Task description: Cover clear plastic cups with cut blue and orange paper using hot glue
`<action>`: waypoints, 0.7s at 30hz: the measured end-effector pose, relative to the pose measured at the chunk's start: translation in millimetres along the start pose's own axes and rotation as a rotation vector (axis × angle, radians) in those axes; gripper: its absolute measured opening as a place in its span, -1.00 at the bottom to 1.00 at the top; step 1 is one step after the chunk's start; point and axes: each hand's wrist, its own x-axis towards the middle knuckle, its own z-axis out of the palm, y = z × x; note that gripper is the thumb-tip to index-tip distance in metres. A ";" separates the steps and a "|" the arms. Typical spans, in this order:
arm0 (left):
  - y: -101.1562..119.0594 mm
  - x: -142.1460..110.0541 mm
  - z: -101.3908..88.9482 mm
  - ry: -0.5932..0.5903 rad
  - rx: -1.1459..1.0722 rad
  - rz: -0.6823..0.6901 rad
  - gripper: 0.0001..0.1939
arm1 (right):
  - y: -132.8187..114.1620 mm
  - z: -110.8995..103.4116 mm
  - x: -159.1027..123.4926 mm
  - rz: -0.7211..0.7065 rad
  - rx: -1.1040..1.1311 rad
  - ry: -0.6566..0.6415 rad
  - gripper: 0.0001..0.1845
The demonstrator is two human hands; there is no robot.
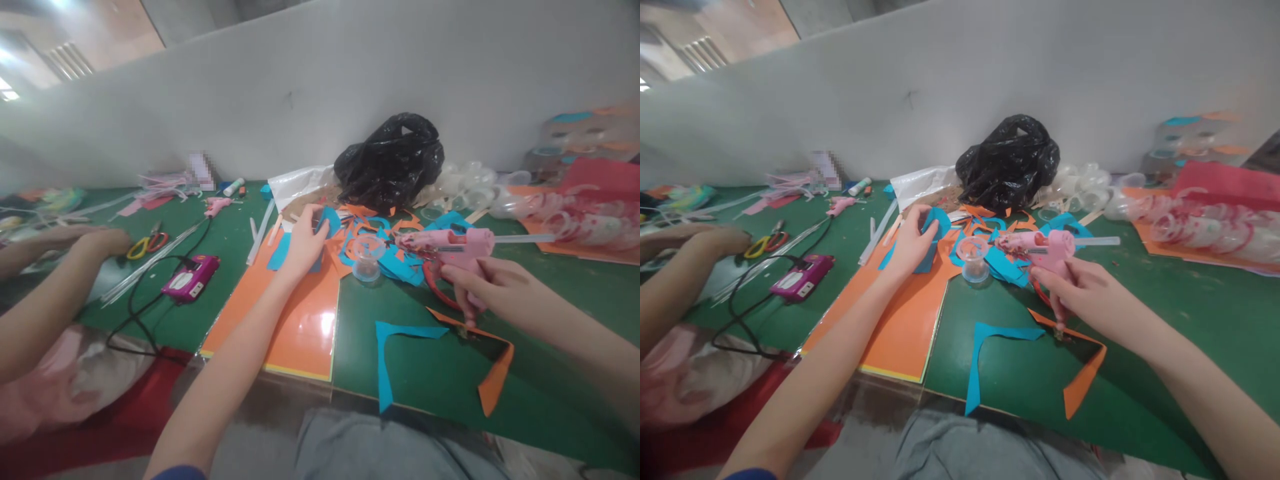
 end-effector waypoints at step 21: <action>2.5 -0.4 0.6 -0.020 -0.021 -0.024 -0.81 | -26.3 8.1 13.9 -0.058 -0.021 -0.048 -0.31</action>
